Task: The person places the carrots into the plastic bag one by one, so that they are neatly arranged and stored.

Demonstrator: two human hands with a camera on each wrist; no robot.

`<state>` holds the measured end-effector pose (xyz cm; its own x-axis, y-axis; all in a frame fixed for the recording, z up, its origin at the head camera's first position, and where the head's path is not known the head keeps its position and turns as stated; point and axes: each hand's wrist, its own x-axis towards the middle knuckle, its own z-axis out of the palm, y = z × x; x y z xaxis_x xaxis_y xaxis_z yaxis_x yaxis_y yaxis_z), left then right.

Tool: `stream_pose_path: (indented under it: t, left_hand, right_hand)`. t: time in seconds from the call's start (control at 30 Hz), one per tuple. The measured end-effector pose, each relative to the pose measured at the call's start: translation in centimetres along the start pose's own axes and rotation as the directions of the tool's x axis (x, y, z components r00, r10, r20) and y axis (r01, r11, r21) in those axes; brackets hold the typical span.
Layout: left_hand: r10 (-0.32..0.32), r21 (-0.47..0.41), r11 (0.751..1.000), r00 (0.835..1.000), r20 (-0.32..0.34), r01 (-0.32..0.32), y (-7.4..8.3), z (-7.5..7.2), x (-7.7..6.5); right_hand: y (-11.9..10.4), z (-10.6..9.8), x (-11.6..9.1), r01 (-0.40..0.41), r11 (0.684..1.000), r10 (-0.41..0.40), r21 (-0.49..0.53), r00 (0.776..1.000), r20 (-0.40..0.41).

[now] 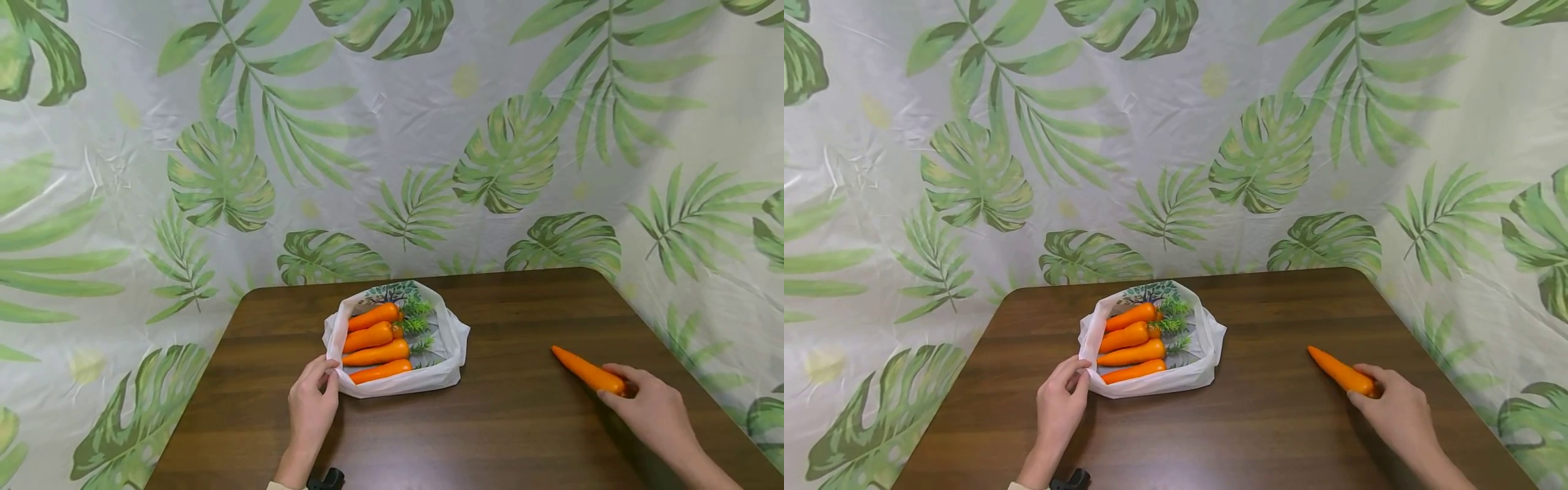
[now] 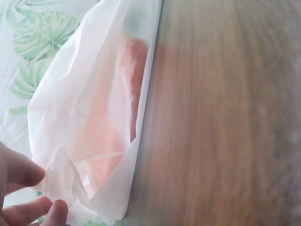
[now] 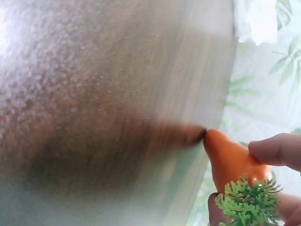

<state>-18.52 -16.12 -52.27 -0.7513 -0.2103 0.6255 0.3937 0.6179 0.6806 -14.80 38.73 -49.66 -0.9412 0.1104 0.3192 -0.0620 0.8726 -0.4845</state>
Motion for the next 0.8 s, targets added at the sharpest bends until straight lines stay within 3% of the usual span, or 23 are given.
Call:
stream_pose_path:
  t: [0.4,0.8]
  left_hand:
    - [-0.001,0.022,1.0,1.0,-0.012,0.001,0.0,0.0,0.0]
    - [-0.008,0.022,1.0,1.0,-0.002,0.008,0.0,0.0,0.0]
  right_hand:
    - [-1.1,-0.6,0.5,0.014,0.999,-0.013,0.034,1.0,-0.014]
    - [-3.4,-1.6,1.6,0.051,0.996,-0.054,0.073,0.998,0.027]
